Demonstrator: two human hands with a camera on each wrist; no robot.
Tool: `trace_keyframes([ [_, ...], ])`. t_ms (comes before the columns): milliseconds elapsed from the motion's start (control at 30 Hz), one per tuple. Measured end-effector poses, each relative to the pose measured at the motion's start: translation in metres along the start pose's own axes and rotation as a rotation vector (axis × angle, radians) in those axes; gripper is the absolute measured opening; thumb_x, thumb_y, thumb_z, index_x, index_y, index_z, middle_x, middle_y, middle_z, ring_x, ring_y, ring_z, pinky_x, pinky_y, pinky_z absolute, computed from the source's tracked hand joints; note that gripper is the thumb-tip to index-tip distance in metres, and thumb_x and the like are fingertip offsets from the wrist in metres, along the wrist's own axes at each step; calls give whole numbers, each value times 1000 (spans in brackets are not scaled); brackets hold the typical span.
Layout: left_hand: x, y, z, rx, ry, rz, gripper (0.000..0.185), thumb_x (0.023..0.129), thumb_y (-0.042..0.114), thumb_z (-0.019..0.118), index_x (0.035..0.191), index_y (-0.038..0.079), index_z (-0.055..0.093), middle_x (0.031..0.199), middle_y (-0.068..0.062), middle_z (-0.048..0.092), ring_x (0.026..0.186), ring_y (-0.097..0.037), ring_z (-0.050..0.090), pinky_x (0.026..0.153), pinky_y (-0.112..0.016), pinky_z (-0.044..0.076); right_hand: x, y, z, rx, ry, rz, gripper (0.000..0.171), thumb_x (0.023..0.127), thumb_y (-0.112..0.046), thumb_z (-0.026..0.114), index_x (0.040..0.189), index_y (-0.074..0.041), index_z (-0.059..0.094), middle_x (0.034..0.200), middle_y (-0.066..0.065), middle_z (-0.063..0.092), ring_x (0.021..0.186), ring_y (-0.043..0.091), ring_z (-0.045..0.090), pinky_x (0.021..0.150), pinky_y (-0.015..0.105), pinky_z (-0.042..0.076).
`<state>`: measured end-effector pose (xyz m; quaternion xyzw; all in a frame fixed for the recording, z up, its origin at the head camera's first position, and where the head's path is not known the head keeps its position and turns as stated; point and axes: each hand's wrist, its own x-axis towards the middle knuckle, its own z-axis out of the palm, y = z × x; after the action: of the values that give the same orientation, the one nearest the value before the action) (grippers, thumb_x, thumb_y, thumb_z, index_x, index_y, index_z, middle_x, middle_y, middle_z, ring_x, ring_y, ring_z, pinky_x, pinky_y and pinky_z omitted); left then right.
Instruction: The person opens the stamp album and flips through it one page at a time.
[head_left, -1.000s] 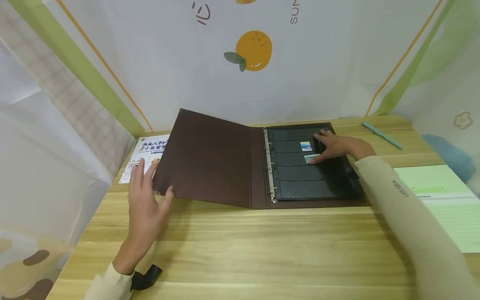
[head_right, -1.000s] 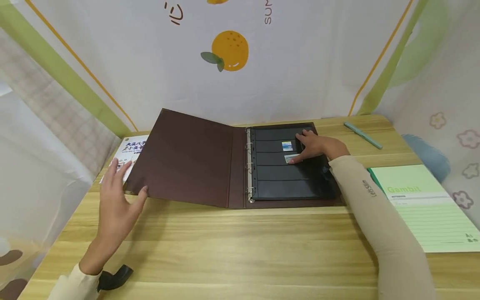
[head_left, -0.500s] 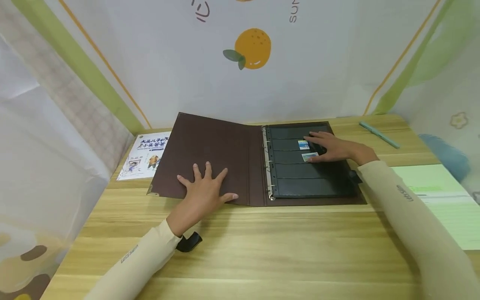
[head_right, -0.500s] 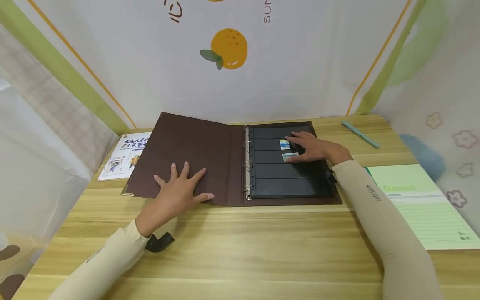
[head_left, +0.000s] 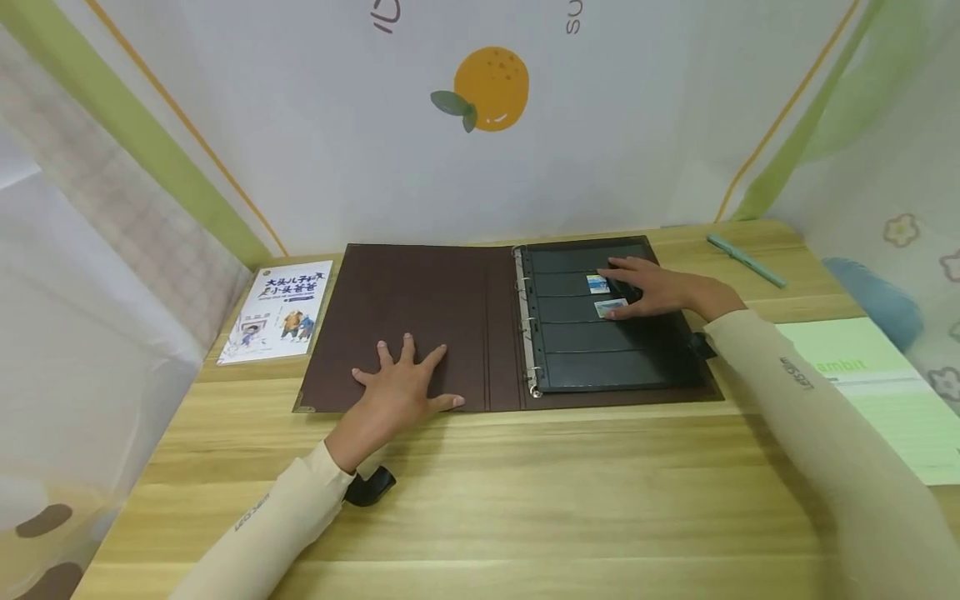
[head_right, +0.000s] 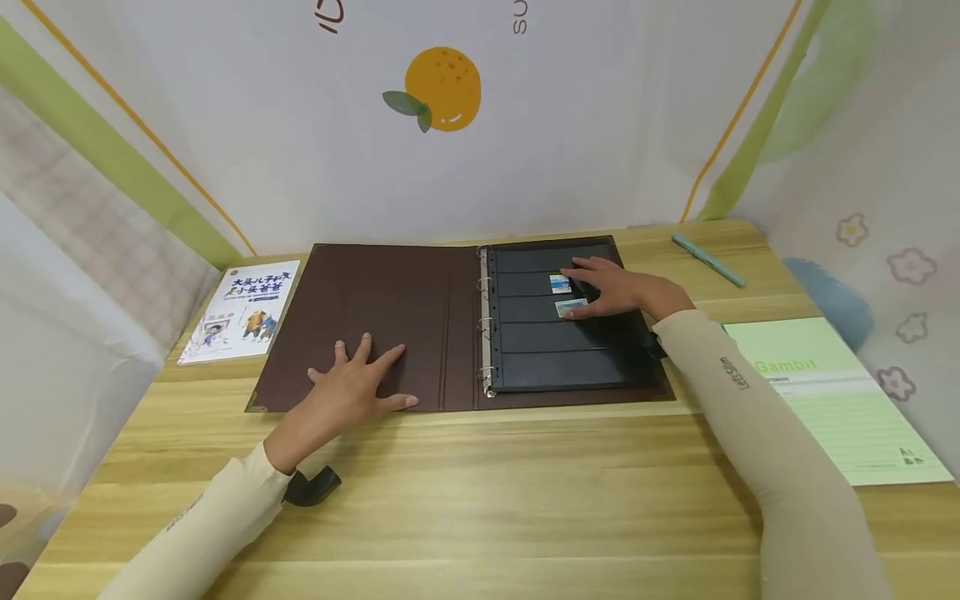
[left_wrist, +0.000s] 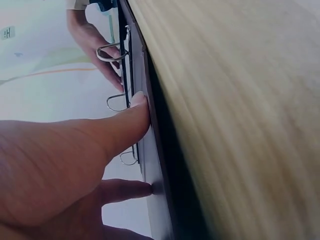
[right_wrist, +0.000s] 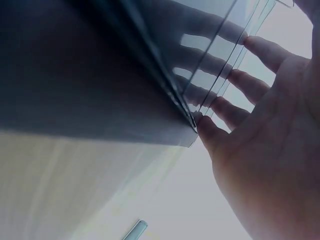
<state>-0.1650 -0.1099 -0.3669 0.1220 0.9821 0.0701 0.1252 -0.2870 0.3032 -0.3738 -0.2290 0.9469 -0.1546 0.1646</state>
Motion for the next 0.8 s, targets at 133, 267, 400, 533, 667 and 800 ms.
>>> trace_keyframes([
  [133, 2, -3, 3, -20, -12, 9, 84, 91, 58, 67, 159, 23, 35, 164, -32, 17, 144, -67, 13, 94, -90, 23, 0, 1, 0, 11, 2, 10, 90, 91, -42, 73, 160, -5, 27, 167, 26, 9, 153, 51, 5, 117, 72, 17],
  [267, 4, -6, 4, -39, -28, 13, 83, 92, 58, 66, 160, 23, 33, 164, -32, 16, 144, -67, 12, 94, -90, 24, 0, 0, -1, 15, 4, 9, 91, 91, -43, 74, 160, -6, 27, 168, 25, 9, 154, 51, 5, 117, 72, 17],
  [400, 5, -8, 5, -49, -31, 23, 83, 92, 58, 65, 160, 24, 32, 164, -32, 16, 144, -67, 12, 94, -90, 25, 0, -2, -3, 12, 8, 12, 91, 91, -43, 73, 160, -6, 27, 168, 25, 9, 154, 51, 4, 117, 72, 16],
  [533, 6, -11, 6, -58, -29, 37, 83, 93, 58, 64, 161, 25, 31, 164, -32, 15, 144, -68, 12, 93, -90, 25, 0, -3, -5, 14, 10, 20, 91, 91, -42, 74, 160, -6, 27, 168, 25, 9, 154, 51, 4, 117, 73, 16],
  [667, 5, -13, 8, -55, -33, 35, 83, 93, 59, 62, 161, 26, 29, 165, -31, 14, 144, -67, 11, 95, -89, 25, 1, -4, -6, 4, 9, 13, 91, 91, -43, 74, 160, -6, 28, 167, 26, 10, 153, 51, 6, 117, 72, 17],
  [800, 3, -10, 9, -39, -45, 20, 82, 93, 61, 62, 161, 27, 29, 166, -30, 14, 146, -65, 11, 96, -89, 24, 0, 1, -9, -7, 28, -16, 88, 91, -43, 73, 158, -4, 32, 166, 29, 13, 151, 54, 10, 117, 72, 18],
])
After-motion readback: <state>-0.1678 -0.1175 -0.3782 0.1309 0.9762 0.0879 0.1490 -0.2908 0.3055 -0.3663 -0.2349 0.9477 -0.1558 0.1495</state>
